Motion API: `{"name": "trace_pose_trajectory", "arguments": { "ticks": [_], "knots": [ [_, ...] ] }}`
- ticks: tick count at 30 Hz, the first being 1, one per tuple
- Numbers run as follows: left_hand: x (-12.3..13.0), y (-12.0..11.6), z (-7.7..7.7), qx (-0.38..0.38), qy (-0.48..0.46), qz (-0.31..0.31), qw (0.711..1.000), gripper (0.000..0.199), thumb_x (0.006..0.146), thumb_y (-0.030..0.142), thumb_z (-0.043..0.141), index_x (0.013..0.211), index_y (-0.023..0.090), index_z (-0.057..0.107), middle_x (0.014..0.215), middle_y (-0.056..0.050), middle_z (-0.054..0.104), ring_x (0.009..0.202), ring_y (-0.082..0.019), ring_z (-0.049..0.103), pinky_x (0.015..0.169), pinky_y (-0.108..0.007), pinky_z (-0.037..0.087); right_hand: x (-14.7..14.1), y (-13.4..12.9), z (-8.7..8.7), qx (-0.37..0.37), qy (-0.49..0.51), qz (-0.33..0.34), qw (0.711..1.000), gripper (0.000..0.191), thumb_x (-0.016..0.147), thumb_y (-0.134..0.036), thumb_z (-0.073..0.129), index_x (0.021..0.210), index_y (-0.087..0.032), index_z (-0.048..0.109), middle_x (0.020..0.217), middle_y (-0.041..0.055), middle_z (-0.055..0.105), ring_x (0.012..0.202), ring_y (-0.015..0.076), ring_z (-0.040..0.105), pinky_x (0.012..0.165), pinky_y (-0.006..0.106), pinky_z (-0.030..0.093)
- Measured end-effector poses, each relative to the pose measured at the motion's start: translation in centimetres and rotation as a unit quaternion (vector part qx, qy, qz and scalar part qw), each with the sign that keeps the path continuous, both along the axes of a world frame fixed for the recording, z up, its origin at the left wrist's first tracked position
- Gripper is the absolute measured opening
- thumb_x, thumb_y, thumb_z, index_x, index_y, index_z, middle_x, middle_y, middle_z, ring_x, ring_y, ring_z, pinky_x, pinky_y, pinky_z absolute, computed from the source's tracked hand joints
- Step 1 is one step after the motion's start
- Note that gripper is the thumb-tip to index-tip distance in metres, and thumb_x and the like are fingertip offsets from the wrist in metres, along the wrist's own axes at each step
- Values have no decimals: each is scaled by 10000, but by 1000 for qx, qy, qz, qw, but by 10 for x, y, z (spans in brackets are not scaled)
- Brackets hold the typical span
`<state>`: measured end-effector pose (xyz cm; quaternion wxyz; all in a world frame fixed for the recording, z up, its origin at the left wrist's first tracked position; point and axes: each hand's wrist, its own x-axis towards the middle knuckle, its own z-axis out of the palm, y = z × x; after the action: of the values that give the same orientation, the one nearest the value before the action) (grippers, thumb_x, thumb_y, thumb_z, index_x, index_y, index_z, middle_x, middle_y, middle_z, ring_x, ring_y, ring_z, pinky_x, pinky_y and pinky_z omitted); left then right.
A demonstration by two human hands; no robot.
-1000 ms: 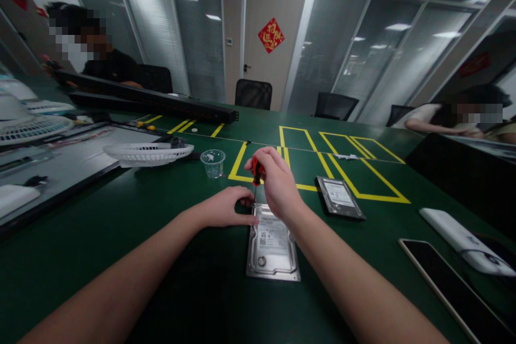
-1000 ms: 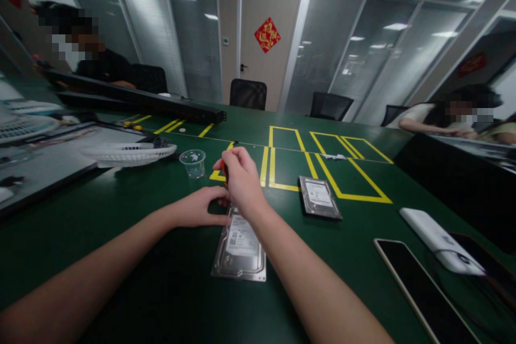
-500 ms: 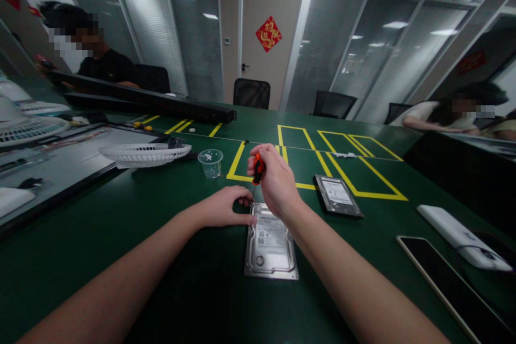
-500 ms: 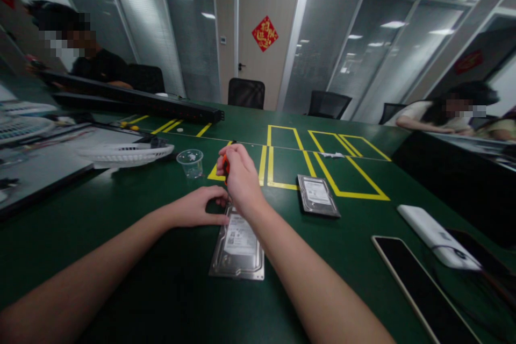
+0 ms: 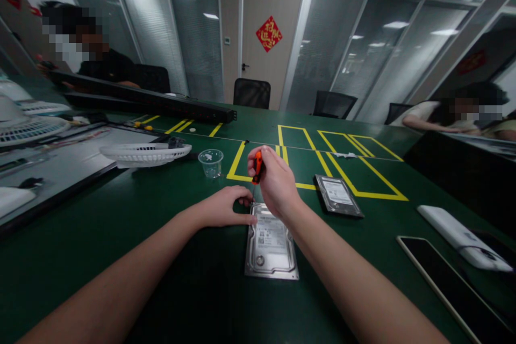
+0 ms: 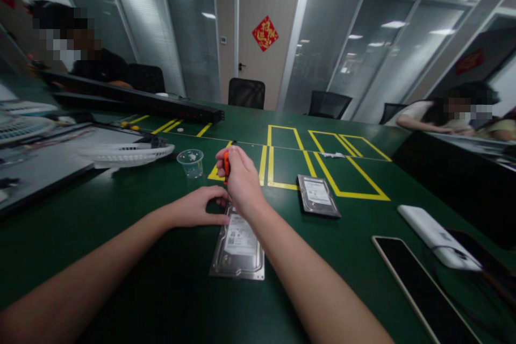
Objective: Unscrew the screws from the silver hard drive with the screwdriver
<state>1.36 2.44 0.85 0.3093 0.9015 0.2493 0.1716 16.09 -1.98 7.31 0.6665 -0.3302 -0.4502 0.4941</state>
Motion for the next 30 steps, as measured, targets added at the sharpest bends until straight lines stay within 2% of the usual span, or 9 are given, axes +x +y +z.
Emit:
{"name": "trace_pose_trajectory", "arguments": {
  "ticks": [4,9,13,16,18,23,26,30],
  "knots": [
    [0,0,-1,1,-3,1,1000,472,773,543,777,1045,169,683,983,-63,688,883,-227,629,773,-325,497,0,-1,-2,0,-16,10,1000,393,894,-592,571,770,-221,601,696,-22,515,595,111,441,573,273,340],
    [0,-1,0,6,-2,1,1000,474,776,521,777,1076,165,682,985,-68,691,882,-229,631,773,-327,495,2,-1,-2,20,-63,13,998,372,900,-567,596,747,-228,579,675,-36,483,587,110,421,555,275,302],
    [1,-1,1,3,-2,5,1000,464,770,519,777,1064,172,686,987,-69,692,890,-235,633,776,-333,499,5,-1,-1,22,-98,-4,995,373,897,-583,584,780,-233,646,690,-16,529,629,130,462,555,280,313],
    [1,-2,1,1,-1,10,1000,457,763,513,785,1053,174,686,990,-68,694,888,-238,634,778,-340,499,5,-2,-1,16,-108,-13,994,323,879,-557,617,852,-242,682,724,-8,566,669,138,492,555,273,329],
    [0,-2,1,-1,-1,8,1000,456,764,513,785,1051,174,683,997,-68,694,889,-238,633,772,-334,495,4,-2,0,5,-85,-29,996,270,852,-514,667,880,-246,653,710,-16,582,666,139,508,554,270,340],
    [0,0,0,2,3,4,1000,447,769,541,777,1004,175,675,965,-57,676,878,-228,625,755,-319,488,5,-1,1,-9,-53,-60,997,264,835,-457,689,798,-230,559,690,-16,619,617,130,499,541,270,358],
    [-1,0,0,8,9,3,1000,449,772,552,775,998,178,673,960,-52,667,873,-222,620,758,-315,487,7,0,0,1,-63,-59,996,238,850,-438,656,771,-222,595,728,-4,615,646,135,506,539,270,358],
    [-1,1,0,8,9,2,1000,456,774,552,777,1011,177,671,967,-51,664,880,-221,619,763,-314,485,8,1,-1,23,-69,-70,995,225,875,-380,604,738,-212,662,784,6,603,724,136,532,625,280,397]
  ]
}}
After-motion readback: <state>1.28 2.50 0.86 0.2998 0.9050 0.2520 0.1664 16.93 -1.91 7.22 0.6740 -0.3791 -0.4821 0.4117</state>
